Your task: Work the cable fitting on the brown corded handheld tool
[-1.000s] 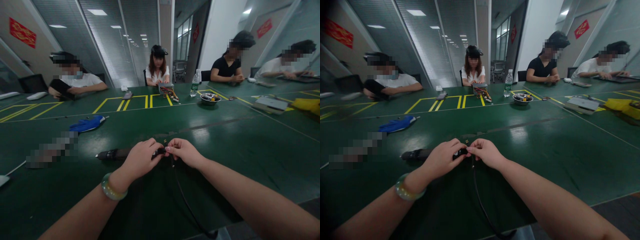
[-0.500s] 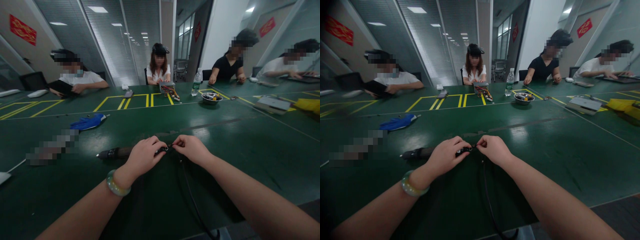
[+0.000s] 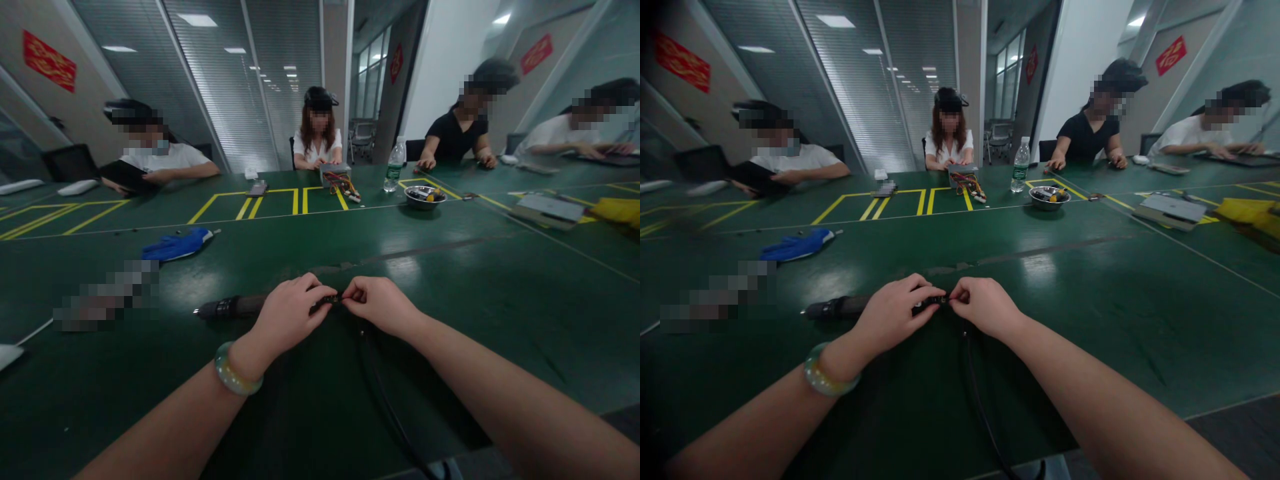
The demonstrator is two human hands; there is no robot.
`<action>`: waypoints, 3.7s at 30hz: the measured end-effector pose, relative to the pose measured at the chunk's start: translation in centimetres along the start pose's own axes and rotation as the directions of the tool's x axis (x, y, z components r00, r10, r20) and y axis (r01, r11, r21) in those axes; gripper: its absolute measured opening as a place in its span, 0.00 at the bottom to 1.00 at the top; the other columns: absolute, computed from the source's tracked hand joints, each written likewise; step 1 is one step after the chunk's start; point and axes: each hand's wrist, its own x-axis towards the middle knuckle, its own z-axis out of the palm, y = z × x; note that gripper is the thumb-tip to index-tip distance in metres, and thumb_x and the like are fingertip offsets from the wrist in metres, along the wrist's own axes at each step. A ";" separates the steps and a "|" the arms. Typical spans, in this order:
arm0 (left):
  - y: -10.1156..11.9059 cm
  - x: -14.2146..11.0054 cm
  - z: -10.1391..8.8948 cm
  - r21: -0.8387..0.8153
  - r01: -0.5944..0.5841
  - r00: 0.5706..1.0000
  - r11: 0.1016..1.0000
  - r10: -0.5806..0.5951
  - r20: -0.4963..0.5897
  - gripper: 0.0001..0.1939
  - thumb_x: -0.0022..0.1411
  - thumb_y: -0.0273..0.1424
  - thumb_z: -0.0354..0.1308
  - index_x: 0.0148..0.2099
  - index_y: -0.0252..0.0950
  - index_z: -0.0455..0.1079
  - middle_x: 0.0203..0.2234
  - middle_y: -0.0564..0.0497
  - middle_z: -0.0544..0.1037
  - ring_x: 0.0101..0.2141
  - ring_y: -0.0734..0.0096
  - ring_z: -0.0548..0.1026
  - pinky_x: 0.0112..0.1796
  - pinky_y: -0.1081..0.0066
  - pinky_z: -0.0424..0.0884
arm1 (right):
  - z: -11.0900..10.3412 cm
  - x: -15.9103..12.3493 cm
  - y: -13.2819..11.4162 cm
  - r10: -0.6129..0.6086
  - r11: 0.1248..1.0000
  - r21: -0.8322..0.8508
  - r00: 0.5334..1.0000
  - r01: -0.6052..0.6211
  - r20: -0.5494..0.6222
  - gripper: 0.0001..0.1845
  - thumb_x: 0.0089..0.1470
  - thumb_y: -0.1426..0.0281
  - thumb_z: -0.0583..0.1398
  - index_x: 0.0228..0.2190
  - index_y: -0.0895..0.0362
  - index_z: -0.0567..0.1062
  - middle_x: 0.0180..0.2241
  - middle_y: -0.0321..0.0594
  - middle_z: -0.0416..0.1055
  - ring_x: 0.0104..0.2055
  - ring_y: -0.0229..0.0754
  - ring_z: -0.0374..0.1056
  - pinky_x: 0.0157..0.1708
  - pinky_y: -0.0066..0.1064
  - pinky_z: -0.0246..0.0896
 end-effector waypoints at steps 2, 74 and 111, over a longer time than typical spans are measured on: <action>0.0 0.0 0.0 -0.011 -0.002 1.000 1.000 0.002 -0.005 0.13 0.65 0.35 0.55 0.52 0.43 0.71 0.42 0.48 0.72 0.40 0.65 0.72 0.40 0.63 0.69 | 0.0 0.0 0.0 0.009 1.000 -0.001 1.000 -0.009 0.005 0.05 0.52 0.68 0.62 0.33 0.54 0.77 0.30 0.34 0.75 0.31 0.37 0.70 0.29 0.26 0.59; -0.4 0.1 0.2 -0.097 -0.009 0.999 0.995 0.004 -0.053 0.16 0.63 0.33 0.59 0.53 0.42 0.68 0.47 0.51 0.76 0.46 0.63 0.74 0.45 0.60 0.70 | 0.2 0.1 0.3 0.037 0.997 0.074 0.997 -0.032 -0.068 0.03 0.52 0.69 0.63 0.30 0.54 0.77 0.28 0.32 0.75 0.29 0.36 0.70 0.28 0.25 0.59; -0.4 0.1 0.2 -0.081 -0.041 0.996 0.996 0.034 -0.078 0.11 0.62 0.33 0.59 0.48 0.42 0.71 0.46 0.51 0.77 0.46 0.63 0.74 0.45 0.61 0.71 | 0.6 0.0 -0.2 0.127 0.975 0.182 0.992 -0.125 0.002 0.05 0.53 0.68 0.62 0.31 0.56 0.76 0.27 0.34 0.76 0.29 0.37 0.71 0.28 0.25 0.59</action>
